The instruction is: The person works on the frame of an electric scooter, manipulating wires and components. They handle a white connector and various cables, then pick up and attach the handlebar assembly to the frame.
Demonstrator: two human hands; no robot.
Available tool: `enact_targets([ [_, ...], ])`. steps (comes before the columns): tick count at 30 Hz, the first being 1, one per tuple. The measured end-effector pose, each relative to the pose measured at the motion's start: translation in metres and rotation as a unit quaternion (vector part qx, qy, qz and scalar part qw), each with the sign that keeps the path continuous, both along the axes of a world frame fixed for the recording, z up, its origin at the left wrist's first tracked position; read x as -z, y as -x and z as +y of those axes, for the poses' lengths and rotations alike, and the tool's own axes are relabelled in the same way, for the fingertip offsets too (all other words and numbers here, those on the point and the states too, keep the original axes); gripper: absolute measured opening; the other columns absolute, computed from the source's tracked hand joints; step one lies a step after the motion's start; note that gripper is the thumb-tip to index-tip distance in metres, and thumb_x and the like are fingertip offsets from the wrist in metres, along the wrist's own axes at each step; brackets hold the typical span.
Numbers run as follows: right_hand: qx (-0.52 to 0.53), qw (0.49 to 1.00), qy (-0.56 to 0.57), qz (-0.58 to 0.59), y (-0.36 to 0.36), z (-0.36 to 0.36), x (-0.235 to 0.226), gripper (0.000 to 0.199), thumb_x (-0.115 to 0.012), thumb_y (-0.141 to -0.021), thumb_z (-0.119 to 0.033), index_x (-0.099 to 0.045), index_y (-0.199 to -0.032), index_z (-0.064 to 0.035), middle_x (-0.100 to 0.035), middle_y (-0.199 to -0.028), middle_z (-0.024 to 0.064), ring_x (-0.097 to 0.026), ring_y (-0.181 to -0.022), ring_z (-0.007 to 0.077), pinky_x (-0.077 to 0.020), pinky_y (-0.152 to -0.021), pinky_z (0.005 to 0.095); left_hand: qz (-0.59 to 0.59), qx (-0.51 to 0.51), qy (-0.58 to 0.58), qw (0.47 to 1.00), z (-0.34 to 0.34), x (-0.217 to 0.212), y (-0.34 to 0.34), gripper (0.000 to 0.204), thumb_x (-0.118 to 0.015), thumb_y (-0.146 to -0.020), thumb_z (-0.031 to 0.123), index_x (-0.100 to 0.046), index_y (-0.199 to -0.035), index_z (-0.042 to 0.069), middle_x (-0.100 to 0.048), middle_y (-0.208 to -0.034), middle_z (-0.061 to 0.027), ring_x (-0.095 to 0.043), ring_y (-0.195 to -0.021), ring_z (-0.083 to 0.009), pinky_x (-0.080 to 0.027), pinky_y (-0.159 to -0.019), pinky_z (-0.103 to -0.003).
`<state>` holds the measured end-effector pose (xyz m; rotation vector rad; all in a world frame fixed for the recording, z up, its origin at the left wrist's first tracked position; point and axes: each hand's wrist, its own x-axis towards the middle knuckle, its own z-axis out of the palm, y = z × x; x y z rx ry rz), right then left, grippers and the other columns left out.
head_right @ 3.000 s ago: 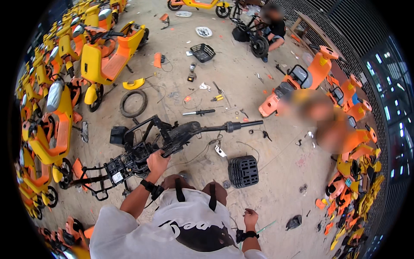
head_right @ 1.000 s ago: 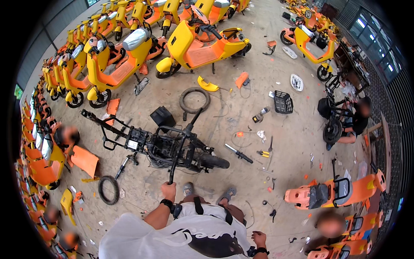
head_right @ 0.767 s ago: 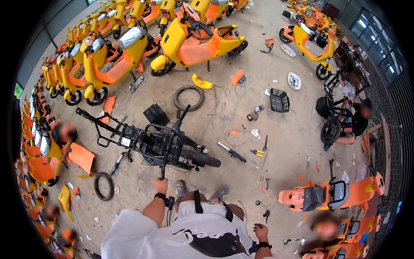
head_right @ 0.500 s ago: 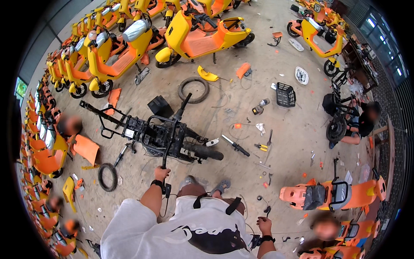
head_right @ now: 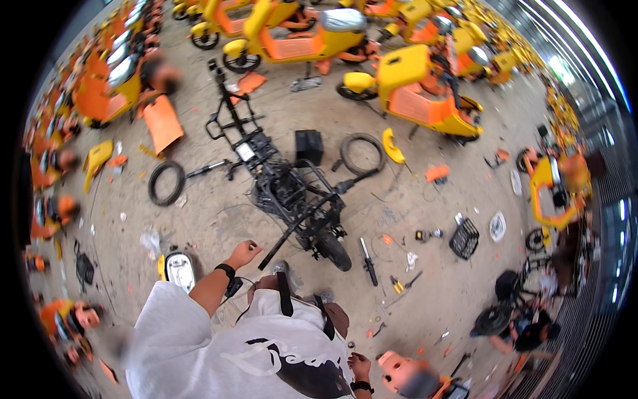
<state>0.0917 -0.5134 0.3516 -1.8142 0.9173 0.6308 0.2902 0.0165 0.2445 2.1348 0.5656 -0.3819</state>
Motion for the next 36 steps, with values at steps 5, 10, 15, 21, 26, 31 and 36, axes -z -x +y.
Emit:
enact_targets([
  [5, -0.224, 0.974, 0.027, 0.006, -0.076, -0.030, 0.020, 0.021, -0.057, -0.088, -0.010, -0.067, -0.099, 0.0053, -0.065, -0.074, 0.0091, -0.060, -0.062, 0.0148, -0.0482, -0.055, 0.0255, 0.035, -0.150, -0.066, 0.986, 0.047, 0.041, 0.114, 0.028, -0.063, -0.078, 0.027, -0.070, -0.083, 0.000, -0.068, -0.086, -0.0223, -0.065, -0.082, -0.0379, -0.052, -0.075, -0.045],
  [10, -0.423, 0.905, 0.023, -0.037, -0.196, -0.090, 0.128, 0.032, -0.064, -0.085, -0.024, -0.068, -0.102, 0.0035, -0.070, -0.090, 0.0147, -0.067, -0.074, 0.0220, -0.0533, -0.066, 0.0328, 0.077, -0.286, -0.162, 0.941, 0.023, 0.002, 0.224, 0.020, -0.063, -0.075, 0.018, -0.072, -0.079, 0.002, -0.068, -0.075, -0.0194, -0.067, -0.071, -0.0333, -0.053, -0.070, -0.042],
  [15, -0.460, 0.888, -0.007, 0.004, -0.334, -0.034, 0.122, 0.032, -0.064, -0.085, -0.023, -0.068, -0.102, 0.0035, -0.070, -0.088, 0.0141, -0.067, -0.072, 0.0218, -0.0535, -0.064, 0.0325, 0.101, -0.498, 0.030, 0.861, -0.096, -0.016, 0.307, 0.023, -0.064, -0.076, 0.018, -0.071, -0.092, 0.003, -0.069, -0.078, -0.0189, -0.066, -0.074, -0.0354, -0.053, -0.071, -0.042],
  [21, -0.511, 0.859, -0.017, -0.019, -0.434, 0.036, 0.116, 0.031, -0.063, -0.086, -0.022, -0.067, -0.102, 0.0034, -0.069, -0.086, 0.0133, -0.066, -0.070, 0.0216, -0.0536, -0.061, 0.0322, 0.088, -0.474, -0.066, 0.874, -0.307, -0.031, 0.366, 0.020, -0.062, -0.067, 0.009, -0.071, -0.084, 0.006, -0.068, -0.085, -0.0185, -0.066, -0.083, -0.0345, -0.053, -0.076, -0.043],
  [26, -0.528, 0.847, -0.049, -0.032, -0.454, 0.072, 0.117, 0.030, -0.063, -0.086, -0.022, -0.066, -0.102, 0.0034, -0.068, -0.084, 0.0127, -0.065, -0.068, 0.0214, -0.0537, -0.059, 0.0319, 0.280, -0.608, -0.023, 0.743, -0.445, 0.010, 0.438, 0.020, -0.059, -0.072, 0.009, -0.072, -0.087, 0.004, -0.069, -0.092, -0.0197, -0.066, -0.087, -0.0360, -0.053, -0.079, -0.043],
  [31, -0.597, 0.774, -0.211, 0.014, -0.397, 0.115, 0.129, 0.026, -0.058, -0.090, -0.017, -0.061, -0.105, 0.0037, -0.064, -0.079, 0.0093, -0.062, -0.062, 0.0173, -0.0539, -0.054, 0.0312, 0.283, -0.653, -0.006, 0.703, -0.503, 0.010, 0.460, 0.025, -0.056, -0.071, 0.007, -0.074, -0.089, 0.005, -0.069, -0.090, -0.0198, -0.067, -0.086, -0.0337, -0.053, -0.082, -0.040],
  [36, -0.718, 0.686, -0.116, 0.023, -0.329, 0.121, 0.124, 0.023, -0.055, -0.089, -0.007, -0.064, -0.106, 0.0053, -0.067, -0.083, 0.0131, -0.065, -0.067, 0.0192, -0.0525, -0.057, 0.0309, 0.071, -0.682, 0.013, 0.728, -0.428, 0.008, 0.437, 0.032, -0.050, -0.066, -0.003, -0.074, -0.086, 0.005, -0.071, -0.088, -0.0173, -0.068, -0.084, -0.0284, -0.053, -0.076, -0.036],
])
